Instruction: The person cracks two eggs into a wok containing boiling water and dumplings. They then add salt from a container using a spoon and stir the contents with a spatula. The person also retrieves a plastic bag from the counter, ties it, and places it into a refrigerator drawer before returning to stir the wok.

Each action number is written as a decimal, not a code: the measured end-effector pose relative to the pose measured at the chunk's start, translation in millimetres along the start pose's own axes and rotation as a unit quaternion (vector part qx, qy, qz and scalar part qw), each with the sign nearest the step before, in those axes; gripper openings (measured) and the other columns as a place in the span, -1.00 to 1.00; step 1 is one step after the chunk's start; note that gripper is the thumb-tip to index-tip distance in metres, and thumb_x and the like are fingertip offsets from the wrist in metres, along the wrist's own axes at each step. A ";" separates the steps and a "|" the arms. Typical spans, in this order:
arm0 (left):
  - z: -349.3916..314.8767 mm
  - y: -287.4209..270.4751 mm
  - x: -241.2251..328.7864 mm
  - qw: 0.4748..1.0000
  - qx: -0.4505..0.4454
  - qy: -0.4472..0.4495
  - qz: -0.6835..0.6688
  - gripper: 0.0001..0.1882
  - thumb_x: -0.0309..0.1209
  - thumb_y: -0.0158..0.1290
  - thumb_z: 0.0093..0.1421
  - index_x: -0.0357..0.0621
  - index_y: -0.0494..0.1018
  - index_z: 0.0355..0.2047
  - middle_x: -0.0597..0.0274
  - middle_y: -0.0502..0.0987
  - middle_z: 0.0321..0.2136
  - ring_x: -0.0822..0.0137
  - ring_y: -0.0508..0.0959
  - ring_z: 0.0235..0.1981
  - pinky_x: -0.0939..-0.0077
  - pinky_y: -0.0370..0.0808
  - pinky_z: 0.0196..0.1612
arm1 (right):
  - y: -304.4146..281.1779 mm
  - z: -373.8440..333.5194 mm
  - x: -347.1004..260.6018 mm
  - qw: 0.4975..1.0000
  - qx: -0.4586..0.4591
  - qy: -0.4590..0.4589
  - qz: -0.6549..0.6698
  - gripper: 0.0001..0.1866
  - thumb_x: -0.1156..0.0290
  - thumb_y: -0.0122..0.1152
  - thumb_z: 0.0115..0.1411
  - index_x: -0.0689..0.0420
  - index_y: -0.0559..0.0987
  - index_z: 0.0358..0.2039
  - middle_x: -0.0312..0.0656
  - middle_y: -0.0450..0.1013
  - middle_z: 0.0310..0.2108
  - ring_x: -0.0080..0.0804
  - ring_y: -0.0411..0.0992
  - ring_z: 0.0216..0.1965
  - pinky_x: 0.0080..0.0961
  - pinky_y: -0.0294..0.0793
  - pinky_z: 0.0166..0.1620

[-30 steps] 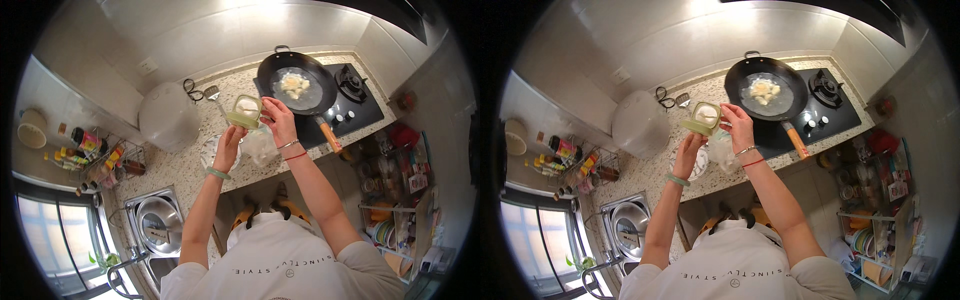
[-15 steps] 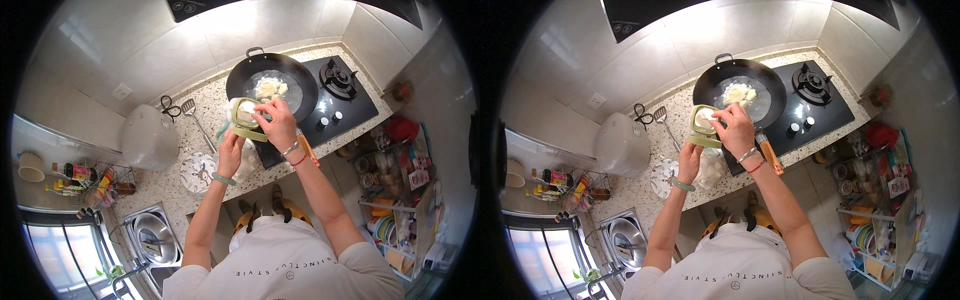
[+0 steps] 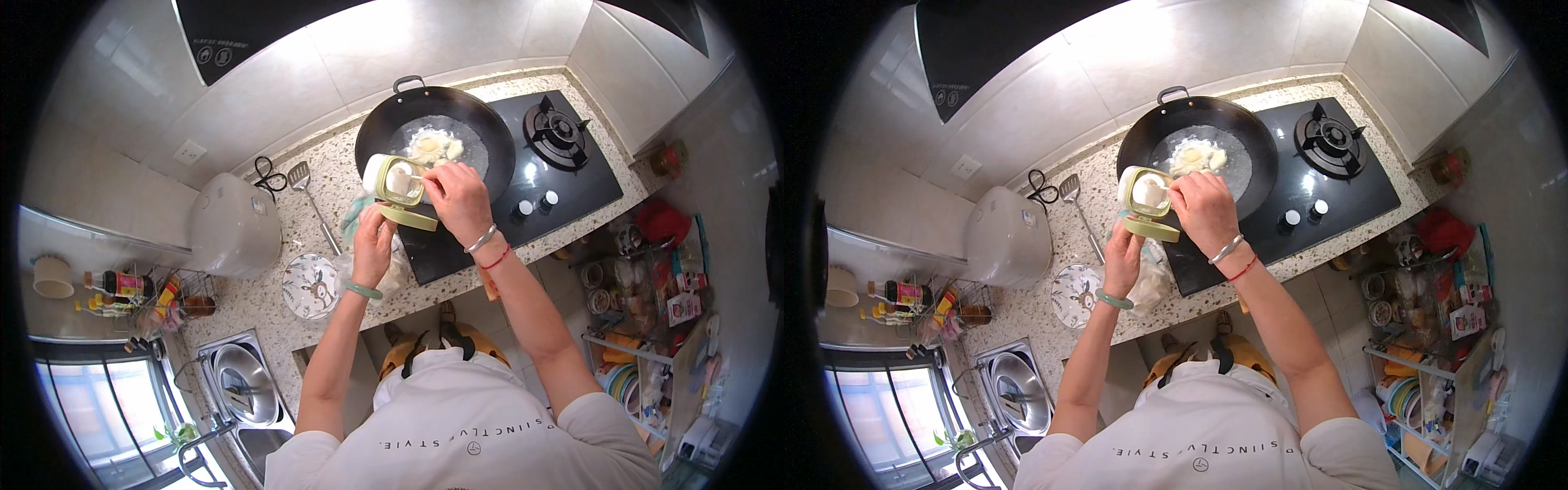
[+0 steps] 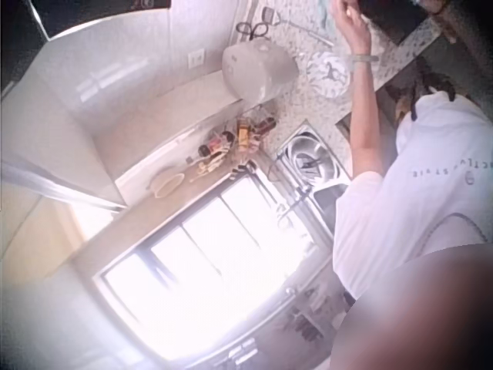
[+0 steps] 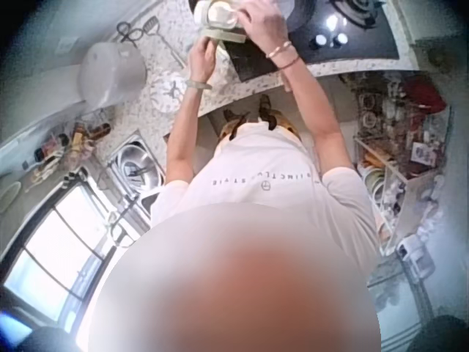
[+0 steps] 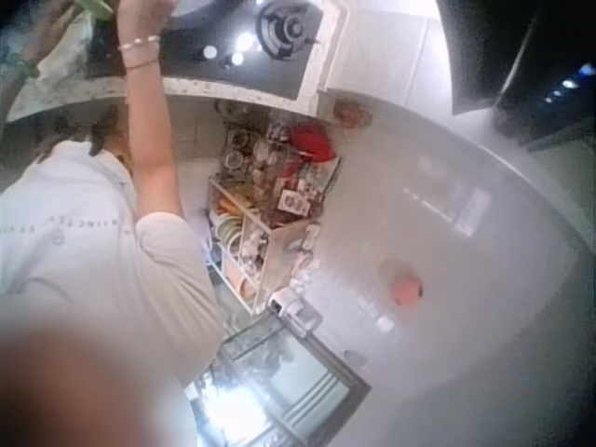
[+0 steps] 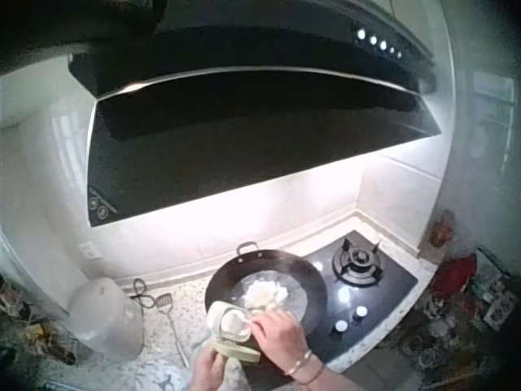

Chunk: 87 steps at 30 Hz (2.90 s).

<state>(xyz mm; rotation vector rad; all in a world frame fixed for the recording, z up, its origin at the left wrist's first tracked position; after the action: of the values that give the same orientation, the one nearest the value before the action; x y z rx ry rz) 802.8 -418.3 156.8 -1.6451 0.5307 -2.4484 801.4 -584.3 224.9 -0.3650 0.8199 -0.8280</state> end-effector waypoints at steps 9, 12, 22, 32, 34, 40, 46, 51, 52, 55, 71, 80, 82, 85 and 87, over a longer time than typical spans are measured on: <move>12.0 21.4 3.9 0.999 -0.007 0.028 0.042 -0.81 -0.39 -0.01 0.19 -0.26 0.41 -0.25 0.12 0.47 -0.26 0.13 0.39 -0.17 0.37 0.28 -0.05 | 11.2 -4.3 45.0 0.966 -0.027 0.201 0.163 -0.88 0.47 0.22 -0.03 0.25 0.51 -0.56 -0.14 0.47 -0.62 -0.27 0.46 -0.59 -0.46 0.44 -0.46; 13.6 27.5 -0.3 0.999 -0.011 0.023 0.031 -0.80 -0.38 -0.01 0.20 -0.26 0.41 -0.25 0.12 0.46 -0.26 0.14 0.39 -0.17 0.38 0.29 -0.06 | 22.5 -10.5 66.7 0.933 -0.041 0.267 0.238 -0.88 0.47 0.23 -0.02 0.27 0.54 -0.53 -0.16 0.49 -0.63 -0.46 0.46 -0.62 -0.57 0.43 -0.49; 20.2 36.0 -18.7 0.996 -0.003 -0.074 -0.047 -0.80 -0.35 -0.04 0.24 -0.27 0.41 -0.26 0.19 0.45 -0.34 0.27 0.38 -0.26 0.48 0.32 -0.13 | 23.3 -24.8 99.0 0.746 -0.083 0.467 0.468 -0.89 0.45 0.22 0.06 0.23 0.54 -0.49 -0.30 0.46 -0.60 -0.70 0.37 -0.65 -0.79 0.39 -0.54; 21.4 38.9 -34.7 0.983 0.021 -0.118 -0.139 -0.76 -0.29 -0.03 0.25 -0.27 0.41 -0.28 0.27 0.41 -0.43 0.42 0.36 -0.36 0.58 0.30 -0.22 | 1.6 -29.6 132.4 0.679 -0.050 0.490 0.545 -0.89 0.43 0.24 0.05 0.18 0.52 -0.48 -0.31 0.44 -0.60 -0.64 0.39 -0.65 -0.72 0.45 -0.51; 21.2 37.8 -36.8 0.981 0.023 -0.121 -0.148 -0.75 -0.29 -0.03 0.25 -0.27 0.41 -0.29 0.27 0.41 -0.44 0.44 0.35 -0.36 0.59 0.30 -0.23 | -3.9 -30.5 144.3 0.691 -0.038 0.489 0.531 -0.89 0.43 0.24 0.05 0.18 0.52 -0.48 -0.31 0.44 -0.60 -0.64 0.39 -0.65 -0.73 0.45 -0.51; 19.7 33.5 -43.9 0.977 0.036 -0.123 -0.169 -0.75 -0.30 -0.03 0.25 -0.28 0.42 -0.29 0.27 0.42 -0.45 0.46 0.35 -0.38 0.59 0.30 -0.27 | -14.0 -37.6 172.4 0.754 -0.016 0.499 0.427 -0.89 0.43 0.23 0.06 0.21 0.53 -0.48 -0.32 0.44 -0.60 -0.73 0.35 -0.65 -0.77 0.44 -0.52; 22.7 31.1 -34.5 0.979 0.045 -0.111 -0.166 -0.77 -0.32 -0.02 0.24 -0.28 0.42 -0.29 0.26 0.43 -0.45 0.45 0.35 -0.40 0.58 0.30 -0.29 | -12.9 -42.1 190.6 0.816 -0.016 0.478 0.326 -0.87 0.42 0.23 0.05 0.23 0.56 -0.51 -0.29 0.46 -0.62 -0.70 0.37 -0.66 -0.77 0.39 -0.55; 22.8 31.2 -40.7 0.977 0.044 -0.110 -0.175 -0.77 -0.31 -0.02 0.24 -0.28 0.42 -0.30 0.27 0.43 -0.46 0.45 0.35 -0.41 0.59 0.30 -0.29 | -13.4 -41.1 193.4 0.857 -0.021 0.456 0.238 -0.86 0.42 0.22 0.03 0.23 0.57 -0.53 -0.27 0.48 -0.64 -0.66 0.40 -0.65 -0.73 0.39 -0.54; 22.8 31.4 -40.7 0.977 0.042 -0.113 -0.176 -0.77 -0.31 -0.02 0.24 -0.28 0.42 -0.30 0.27 0.42 -0.46 0.45 0.35 -0.41 0.59 0.30 -0.29 | -13.8 -41.0 194.3 0.863 -0.022 0.452 0.224 -0.86 0.42 0.22 0.03 0.23 0.58 -0.53 -0.27 0.49 -0.64 -0.65 0.41 -0.64 -0.72 0.40 -0.54; 22.5 31.3 -41.1 0.977 0.039 -0.116 -0.176 -0.77 -0.31 -0.02 0.24 -0.28 0.42 -0.30 0.27 0.42 -0.47 0.46 0.35 -0.41 0.60 0.29 -0.30 | -15.9 -40.5 197.9 0.884 -0.022 0.430 0.182 -0.86 0.41 0.22 0.02 0.23 0.58 -0.53 -0.27 0.49 -0.65 -0.64 0.42 -0.64 -0.71 0.40 -0.52; 22.6 28.5 -35.5 0.980 0.034 -0.119 -0.159 -0.75 -0.29 -0.02 0.25 -0.27 0.42 -0.28 0.30 0.40 -0.45 0.47 0.33 -0.39 0.60 0.28 -0.28 | -27.8 -28.7 204.2 0.930 0.027 0.365 0.042 -0.87 0.37 0.22 -0.02 0.18 0.58 -0.54 -0.20 0.50 -0.65 -0.41 0.48 -0.60 -0.51 0.43 -0.47; 18.8 21.4 -36.4 0.984 0.029 -0.119 -0.126 -0.74 -0.27 -0.03 0.25 -0.27 0.42 -0.27 0.30 0.39 -0.45 0.45 0.32 -0.40 0.59 0.28 -0.28 | -27.6 -7.5 200.0 0.951 0.041 0.303 -0.037 -0.85 0.36 0.22 -0.02 0.16 0.55 -0.58 -0.13 0.48 -0.64 -0.23 0.48 -0.57 -0.40 0.42 -0.45; 16.9 19.8 -35.8 0.983 0.025 -0.134 -0.120 -0.74 -0.28 -0.04 0.25 -0.27 0.42 -0.27 0.30 0.38 -0.45 0.44 0.32 -0.40 0.58 0.28 -0.28 | -25.4 -2.0 203.1 0.954 0.045 0.293 -0.041 -0.85 0.36 0.21 -0.02 0.16 0.55 -0.59 -0.13 0.48 -0.64 -0.21 0.47 -0.57 -0.38 0.42 -0.45; 15.4 15.8 -30.0 0.981 0.026 -0.148 -0.125 -0.75 -0.30 -0.03 0.25 -0.27 0.41 -0.26 0.30 0.37 -0.44 0.44 0.32 -0.39 0.59 0.29 -0.27 | -19.2 7.9 209.1 0.958 0.036 0.270 -0.086 -0.86 0.35 0.23 -0.03 0.16 0.57 -0.56 -0.19 0.49 -0.64 -0.34 0.48 -0.59 -0.49 0.41 -0.47; 14.1 12.6 -30.3 0.983 0.039 -0.122 -0.129 -0.76 -0.32 -0.03 0.25 -0.27 0.42 -0.24 0.30 0.37 -0.43 0.44 0.32 -0.37 0.60 0.29 -0.25 | -13.1 13.5 216.0 0.958 0.035 0.273 -0.080 -0.85 0.33 0.22 -0.03 0.14 0.57 -0.57 -0.15 0.49 -0.63 -0.25 0.48 -0.56 -0.41 0.42 -0.44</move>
<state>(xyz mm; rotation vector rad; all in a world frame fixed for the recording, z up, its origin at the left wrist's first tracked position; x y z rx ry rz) 826.6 -423.4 130.7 -2.0550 0.1961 -2.3438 891.8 -758.9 133.7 -0.1371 1.2812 -1.1287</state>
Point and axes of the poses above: each hand's wrist, its own z-axis towards the middle knuckle, its own y-axis out of the palm, x = y × z, the point moved 7 cm from there along z, towards the middle knuckle
